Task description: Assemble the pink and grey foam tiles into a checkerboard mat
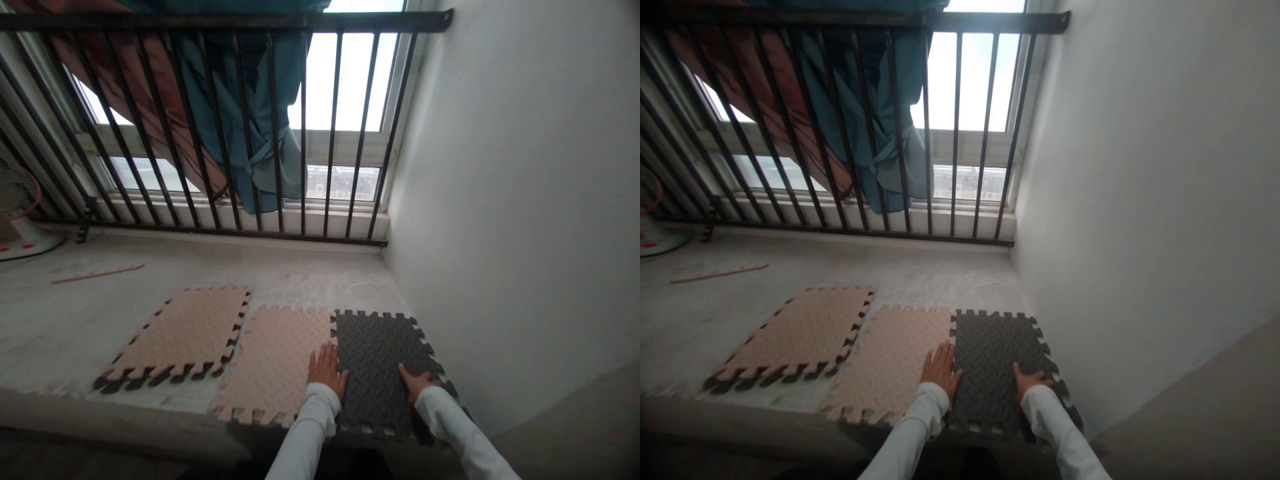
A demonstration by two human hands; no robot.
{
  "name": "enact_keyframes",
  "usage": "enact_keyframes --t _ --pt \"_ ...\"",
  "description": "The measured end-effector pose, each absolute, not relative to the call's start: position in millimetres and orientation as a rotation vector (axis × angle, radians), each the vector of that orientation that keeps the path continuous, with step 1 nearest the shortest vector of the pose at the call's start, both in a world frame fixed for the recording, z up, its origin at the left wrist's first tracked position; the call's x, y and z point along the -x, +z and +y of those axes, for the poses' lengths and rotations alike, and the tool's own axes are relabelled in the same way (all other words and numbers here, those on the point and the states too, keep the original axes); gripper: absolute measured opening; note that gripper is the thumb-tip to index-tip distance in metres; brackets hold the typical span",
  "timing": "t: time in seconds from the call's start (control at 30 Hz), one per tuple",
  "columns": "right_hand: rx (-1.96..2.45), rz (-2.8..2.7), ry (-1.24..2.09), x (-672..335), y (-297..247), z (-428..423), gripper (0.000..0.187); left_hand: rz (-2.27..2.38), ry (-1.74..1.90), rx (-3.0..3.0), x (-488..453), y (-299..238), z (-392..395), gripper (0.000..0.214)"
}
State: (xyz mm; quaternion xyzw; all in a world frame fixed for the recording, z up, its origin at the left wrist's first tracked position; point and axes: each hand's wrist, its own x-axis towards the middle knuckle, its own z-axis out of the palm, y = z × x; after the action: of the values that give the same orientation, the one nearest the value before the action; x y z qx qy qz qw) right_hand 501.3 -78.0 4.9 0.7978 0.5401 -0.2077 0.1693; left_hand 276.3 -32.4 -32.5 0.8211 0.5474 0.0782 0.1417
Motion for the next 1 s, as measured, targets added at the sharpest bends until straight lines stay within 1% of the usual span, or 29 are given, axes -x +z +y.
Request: enact_keyframes --t 0.07,0.2,0.33,0.43,0.53,0.7,0.8,0.87,0.97,1.0 --pt "-2.309 1.509 -0.582 -473 12 -69 0.089 1.581 0.249 -2.372 -276 -34 -32 0.061" --pt "-2.342 1.935 -0.529 -405 23 -29 0.073 1.622 0.277 -2.324 -277 -39 -31 0.065" --pt "-2.308 2.101 -0.426 -366 11 21 0.067 1.726 0.306 -2.269 -280 -41 -31 0.070" --pt "-2.304 2.123 -0.350 -361 -10 45 0.063 1.776 0.327 -2.239 -282 -39 -33 0.067" --pt "-2.286 2.147 -0.266 -365 -24 51 0.063 1.782 0.317 -2.182 -283 -33 -37 0.068" --pt "-2.220 2.107 -0.224 -366 -19 50 0.064 1.552 0.258 -2.133 -274 -17 -34 0.078" --pt "-2.181 2.109 -0.223 -366 -13 48 0.062 1.443 0.186 -2.171 -243 -3 -20 0.074" --pt "-2.202 2.116 -0.253 -370 -15 38 0.062 1.651 0.147 -2.127 -207 9 -8 0.067" --pt "-2.340 2.211 -0.341 -390 -34 -4 0.068 2.330 0.124 -1.793 -142 23 7 0.051" --pt "-2.411 2.284 -0.392 -400 -44 -25 0.069 2.489 0.129 -1.653 -122 27 10 0.047"
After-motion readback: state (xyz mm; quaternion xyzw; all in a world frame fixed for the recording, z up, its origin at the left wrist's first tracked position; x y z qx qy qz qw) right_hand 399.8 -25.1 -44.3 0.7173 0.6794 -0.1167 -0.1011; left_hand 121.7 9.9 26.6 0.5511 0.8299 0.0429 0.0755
